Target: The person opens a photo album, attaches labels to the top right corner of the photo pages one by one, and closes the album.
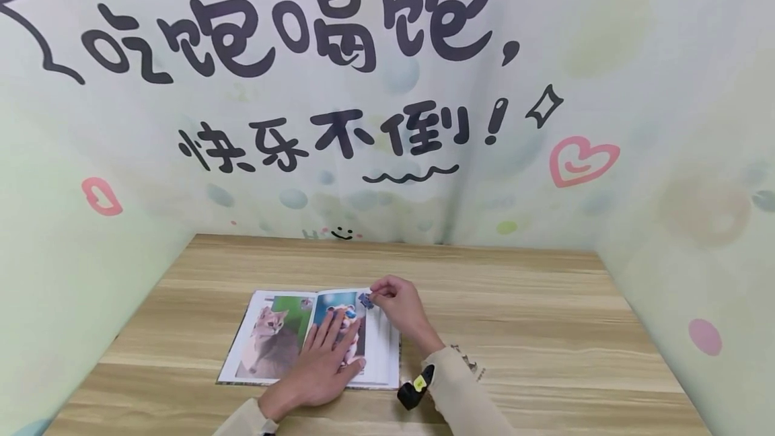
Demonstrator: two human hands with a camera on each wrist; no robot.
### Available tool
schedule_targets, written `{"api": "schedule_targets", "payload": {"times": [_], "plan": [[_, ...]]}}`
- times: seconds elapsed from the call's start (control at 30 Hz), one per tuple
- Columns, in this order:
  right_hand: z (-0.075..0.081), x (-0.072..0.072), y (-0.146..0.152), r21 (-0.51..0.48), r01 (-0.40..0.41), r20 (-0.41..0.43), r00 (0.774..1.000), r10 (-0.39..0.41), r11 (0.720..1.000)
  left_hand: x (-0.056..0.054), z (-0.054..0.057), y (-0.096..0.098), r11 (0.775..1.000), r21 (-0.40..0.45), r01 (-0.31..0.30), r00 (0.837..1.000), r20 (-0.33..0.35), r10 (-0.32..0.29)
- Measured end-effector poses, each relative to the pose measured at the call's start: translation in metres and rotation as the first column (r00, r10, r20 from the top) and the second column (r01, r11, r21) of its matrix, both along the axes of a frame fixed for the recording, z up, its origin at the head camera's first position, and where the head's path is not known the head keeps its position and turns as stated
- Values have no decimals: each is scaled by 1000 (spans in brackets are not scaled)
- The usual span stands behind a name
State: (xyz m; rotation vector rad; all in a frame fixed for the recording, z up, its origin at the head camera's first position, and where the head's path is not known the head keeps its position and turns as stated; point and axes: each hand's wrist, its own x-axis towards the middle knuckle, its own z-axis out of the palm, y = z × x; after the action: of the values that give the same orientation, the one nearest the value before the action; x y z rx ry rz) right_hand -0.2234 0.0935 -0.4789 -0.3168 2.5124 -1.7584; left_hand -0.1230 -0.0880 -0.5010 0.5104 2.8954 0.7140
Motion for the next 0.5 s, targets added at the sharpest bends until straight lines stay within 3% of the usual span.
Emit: {"api": "schedule_targets", "payload": {"times": [0.2, 0.5], "plan": [[-3, -7, -13, 9, -18, -19, 1000, 18, 1000, 3, 13, 0, 1000, -18, 14, 1000, 17, -14], [-6, -12, -20, 131, -82, -27, 996, 86, 988, 3, 11, 0, 999, -36, 28, 1000, 7, -28]]}}
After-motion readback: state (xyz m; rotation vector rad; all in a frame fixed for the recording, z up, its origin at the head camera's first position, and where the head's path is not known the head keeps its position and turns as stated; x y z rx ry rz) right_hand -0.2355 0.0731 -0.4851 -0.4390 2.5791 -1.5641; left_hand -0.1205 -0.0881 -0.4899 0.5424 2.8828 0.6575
